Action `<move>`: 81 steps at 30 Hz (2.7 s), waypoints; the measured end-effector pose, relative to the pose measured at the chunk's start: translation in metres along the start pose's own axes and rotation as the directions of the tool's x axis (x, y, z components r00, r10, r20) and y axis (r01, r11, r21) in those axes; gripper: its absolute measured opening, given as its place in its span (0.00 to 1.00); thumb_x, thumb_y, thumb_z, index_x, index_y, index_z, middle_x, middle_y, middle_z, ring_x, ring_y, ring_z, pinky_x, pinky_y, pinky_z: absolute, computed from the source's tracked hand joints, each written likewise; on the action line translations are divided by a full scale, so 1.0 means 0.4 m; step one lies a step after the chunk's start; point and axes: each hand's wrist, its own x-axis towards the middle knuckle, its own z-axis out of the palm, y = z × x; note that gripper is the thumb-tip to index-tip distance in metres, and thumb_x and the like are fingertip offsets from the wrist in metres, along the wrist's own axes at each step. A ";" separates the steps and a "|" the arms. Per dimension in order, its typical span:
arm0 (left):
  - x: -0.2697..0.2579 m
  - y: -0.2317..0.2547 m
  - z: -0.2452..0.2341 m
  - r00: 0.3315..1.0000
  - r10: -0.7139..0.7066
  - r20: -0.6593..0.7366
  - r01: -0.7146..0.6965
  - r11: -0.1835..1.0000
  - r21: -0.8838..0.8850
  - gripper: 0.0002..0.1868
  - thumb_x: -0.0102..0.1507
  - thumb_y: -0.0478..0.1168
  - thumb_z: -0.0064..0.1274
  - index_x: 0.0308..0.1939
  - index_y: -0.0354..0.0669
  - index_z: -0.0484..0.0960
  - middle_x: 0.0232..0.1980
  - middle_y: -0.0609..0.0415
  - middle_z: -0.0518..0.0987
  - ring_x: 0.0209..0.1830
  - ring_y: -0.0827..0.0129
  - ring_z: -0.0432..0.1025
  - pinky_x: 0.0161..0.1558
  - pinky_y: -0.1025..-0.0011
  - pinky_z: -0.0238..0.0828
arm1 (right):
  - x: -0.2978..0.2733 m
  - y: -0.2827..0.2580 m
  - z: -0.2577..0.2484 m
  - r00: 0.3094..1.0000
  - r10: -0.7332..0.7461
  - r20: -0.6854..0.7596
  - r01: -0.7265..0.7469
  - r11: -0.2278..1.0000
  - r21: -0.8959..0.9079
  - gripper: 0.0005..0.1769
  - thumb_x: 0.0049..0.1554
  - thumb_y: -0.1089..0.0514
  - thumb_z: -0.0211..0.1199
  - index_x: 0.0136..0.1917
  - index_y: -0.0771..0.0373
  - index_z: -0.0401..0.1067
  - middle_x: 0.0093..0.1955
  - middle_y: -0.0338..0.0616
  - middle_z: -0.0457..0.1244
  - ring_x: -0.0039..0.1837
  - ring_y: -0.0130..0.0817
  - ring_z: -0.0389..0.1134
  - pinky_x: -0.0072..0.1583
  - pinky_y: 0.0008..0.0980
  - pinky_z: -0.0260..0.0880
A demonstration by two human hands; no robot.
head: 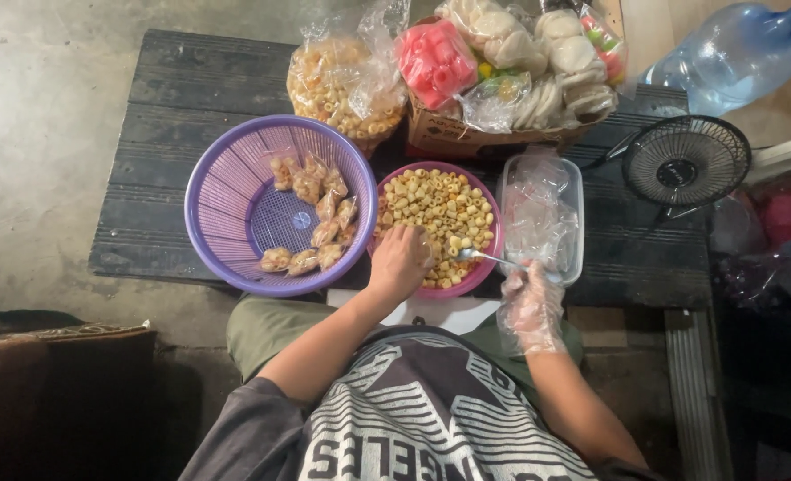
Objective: Manually packaging different types of snacks into plastic bags using a spoon and hands.
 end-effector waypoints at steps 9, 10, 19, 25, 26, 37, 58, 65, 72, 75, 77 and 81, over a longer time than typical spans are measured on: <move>0.020 -0.010 0.047 0.991 0.134 0.005 -0.133 0.990 -0.044 0.35 0.43 0.37 0.67 0.55 0.43 0.73 0.45 0.48 0.73 0.47 0.48 0.75 0.49 0.59 0.75 | -0.262 -0.218 -0.007 0.983 -0.185 0.011 0.177 0.953 0.244 0.19 0.64 0.41 0.63 0.49 0.59 0.78 0.36 0.43 0.68 0.35 0.21 0.68 0.33 0.18 0.73; 0.023 0.002 0.044 0.988 0.152 0.011 -0.151 0.987 -0.045 0.36 0.42 0.40 0.68 0.55 0.45 0.73 0.44 0.50 0.73 0.46 0.50 0.75 0.47 0.58 0.75 | -0.277 -0.243 -0.005 0.973 -0.225 0.059 0.227 0.973 -0.032 0.21 0.65 0.35 0.57 0.48 0.51 0.78 0.35 0.38 0.68 0.36 0.26 0.70 0.38 0.25 0.73; 0.017 0.053 0.006 0.996 0.073 -0.046 -0.082 0.968 -0.239 0.35 0.44 0.45 0.70 0.55 0.50 0.75 0.44 0.51 0.74 0.48 0.52 0.75 0.50 0.59 0.73 | -0.429 -0.366 0.032 0.212 -0.923 0.320 0.977 0.207 -0.051 0.09 0.58 0.64 0.68 0.37 0.56 0.75 0.27 0.36 0.67 0.29 0.31 0.68 0.36 0.28 0.70; -0.021 0.049 -0.070 0.993 -0.114 0.002 0.107 0.919 -0.380 0.32 0.49 0.47 0.67 0.57 0.50 0.76 0.45 0.50 0.76 0.50 0.51 0.75 0.51 0.58 0.73 | -0.360 -0.352 0.081 0.226 -0.908 0.353 0.964 0.260 0.052 0.02 0.59 0.61 0.67 0.43 0.58 0.78 0.31 0.37 0.68 0.32 0.29 0.69 0.40 0.27 0.70; -0.036 0.052 -0.080 0.988 -0.149 0.039 0.152 0.900 -0.409 0.32 0.50 0.48 0.68 0.57 0.51 0.76 0.45 0.51 0.77 0.51 0.52 0.75 0.51 0.59 0.73 | -0.342 -0.345 0.091 0.229 -0.903 0.365 0.962 0.266 0.056 0.01 0.59 0.60 0.68 0.44 0.58 0.79 0.33 0.37 0.69 0.35 0.30 0.70 0.43 0.27 0.70; -0.116 0.034 -0.160 0.935 -0.347 0.068 0.334 0.805 -0.490 0.35 0.48 0.50 0.71 0.58 0.57 0.77 0.44 0.55 0.80 0.49 0.55 0.77 0.51 0.60 0.75 | -0.315 -0.311 0.243 0.103 -0.844 0.527 0.982 0.169 0.079 0.06 0.56 0.54 0.73 0.47 0.55 0.81 0.39 0.36 0.72 0.44 0.36 0.74 0.51 0.32 0.72; -0.117 0.031 -0.134 0.926 -0.364 0.103 0.367 0.795 -0.482 0.34 0.50 0.49 0.71 0.59 0.54 0.77 0.46 0.54 0.82 0.50 0.53 0.77 0.51 0.57 0.75 | -0.331 -0.253 0.020 0.531 -0.289 0.797 0.371 0.925 0.088 0.05 0.54 0.73 0.60 0.39 0.76 0.76 0.32 0.43 0.67 0.36 0.25 0.68 0.38 0.18 0.66; -0.119 0.044 -0.148 0.936 -0.337 0.098 0.342 0.814 -0.469 0.36 0.50 0.48 0.71 0.61 0.53 0.76 0.46 0.54 0.81 0.50 0.52 0.77 0.52 0.56 0.75 | -0.319 -0.157 -0.048 0.907 -0.412 0.091 0.421 0.870 -0.256 0.16 0.66 0.48 0.57 0.38 0.50 0.74 0.34 0.34 0.70 0.41 0.25 0.74 0.48 0.23 0.71; -0.112 0.046 -0.137 0.933 -0.339 0.123 0.358 0.830 -0.427 0.36 0.49 0.46 0.71 0.61 0.56 0.76 0.47 0.56 0.79 0.51 0.54 0.76 0.54 0.58 0.74 | -0.335 -0.140 -0.010 0.979 -0.200 0.029 0.201 0.979 -0.037 0.09 0.64 0.50 0.61 0.44 0.54 0.73 0.35 0.44 0.71 0.38 0.33 0.75 0.43 0.28 0.76; -0.108 0.043 -0.128 0.940 -0.322 0.112 0.340 0.860 -0.380 0.36 0.48 0.47 0.72 0.60 0.56 0.76 0.46 0.58 0.79 0.51 0.56 0.76 0.54 0.59 0.74 | -0.293 -0.119 0.010 0.976 -0.207 0.059 0.215 0.960 -0.181 0.11 0.65 0.48 0.59 0.42 0.52 0.74 0.33 0.41 0.71 0.38 0.30 0.75 0.43 0.26 0.74; -0.106 0.042 -0.127 0.948 -0.302 0.103 0.318 0.868 -0.382 0.35 0.48 0.47 0.70 0.60 0.55 0.76 0.46 0.57 0.78 0.51 0.56 0.76 0.54 0.60 0.74 | -0.273 -0.099 0.024 0.982 -0.185 0.024 0.186 0.983 -0.014 0.07 0.62 0.51 0.60 0.46 0.53 0.73 0.36 0.43 0.71 0.38 0.32 0.75 0.43 0.30 0.77; -0.103 0.038 -0.121 0.947 -0.302 0.112 0.322 0.870 -0.373 0.35 0.49 0.48 0.70 0.60 0.55 0.76 0.46 0.57 0.77 0.50 0.57 0.76 0.53 0.59 0.74 | -0.281 -0.114 0.043 0.991 -0.130 -0.035 0.124 0.983 -0.138 0.08 0.61 0.42 0.59 0.45 0.42 0.74 0.33 0.33 0.71 0.38 0.27 0.75 0.44 0.23 0.74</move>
